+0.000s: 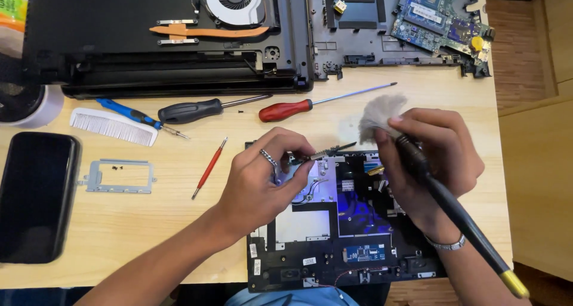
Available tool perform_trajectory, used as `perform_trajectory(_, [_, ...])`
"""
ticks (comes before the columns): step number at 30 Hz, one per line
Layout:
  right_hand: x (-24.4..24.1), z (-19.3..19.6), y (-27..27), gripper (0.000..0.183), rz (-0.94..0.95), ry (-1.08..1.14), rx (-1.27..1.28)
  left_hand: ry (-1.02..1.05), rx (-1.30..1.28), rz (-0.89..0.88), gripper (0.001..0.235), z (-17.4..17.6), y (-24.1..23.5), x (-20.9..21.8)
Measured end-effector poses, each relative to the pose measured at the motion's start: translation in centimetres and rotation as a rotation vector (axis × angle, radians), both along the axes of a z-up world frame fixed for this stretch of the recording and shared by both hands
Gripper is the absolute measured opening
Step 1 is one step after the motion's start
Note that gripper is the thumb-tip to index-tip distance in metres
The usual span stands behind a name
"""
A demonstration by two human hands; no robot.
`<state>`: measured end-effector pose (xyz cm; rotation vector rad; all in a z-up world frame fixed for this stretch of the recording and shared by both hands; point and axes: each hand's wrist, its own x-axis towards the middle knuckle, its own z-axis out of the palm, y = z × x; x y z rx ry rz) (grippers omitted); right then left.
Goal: The person uses a soft brush to clean dust off a small green circuit board held in the left hand. The person repeatedly brushes both sides of the board while holding it over a disassembled laptop chassis.
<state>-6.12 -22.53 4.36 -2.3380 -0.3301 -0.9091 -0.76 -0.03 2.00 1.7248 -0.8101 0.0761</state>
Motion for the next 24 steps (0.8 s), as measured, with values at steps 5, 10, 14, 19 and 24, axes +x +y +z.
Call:
perform_trajectory(5, [-0.7, -0.3, -0.3, 0.021, 0.056, 0.036, 0.004, -0.307, -0.015, -0.06, 0.008, 0.3, 0.6, 0.6])
perform_trajectory(10, [-0.1, 0.0, 0.9, 0.017, 0.348, 0.158, 0.112, 0.047, -0.047, -0.281, 0.014, -0.4, 0.9, 0.4])
perform_trajectory(14, [1.3, -0.9, 0.2, 0.006, 0.238, 0.204, -0.116, -0.709, 0.044, -0.161, 0.015, 0.1, 1.1, 1.0])
perform_trajectory(19, [0.4, 0.5, 0.4, 0.009, 0.096, 0.121, -0.027, -0.803, 0.115, -0.122, 0.02, 0.6, 0.9, 1.0])
perform_trajectory(24, [1.0, -1.5, 1.8, 0.007, 0.353, 0.226, -0.048, -0.809, 0.169, -0.177, 0.024, -0.3, 0.8, 0.7])
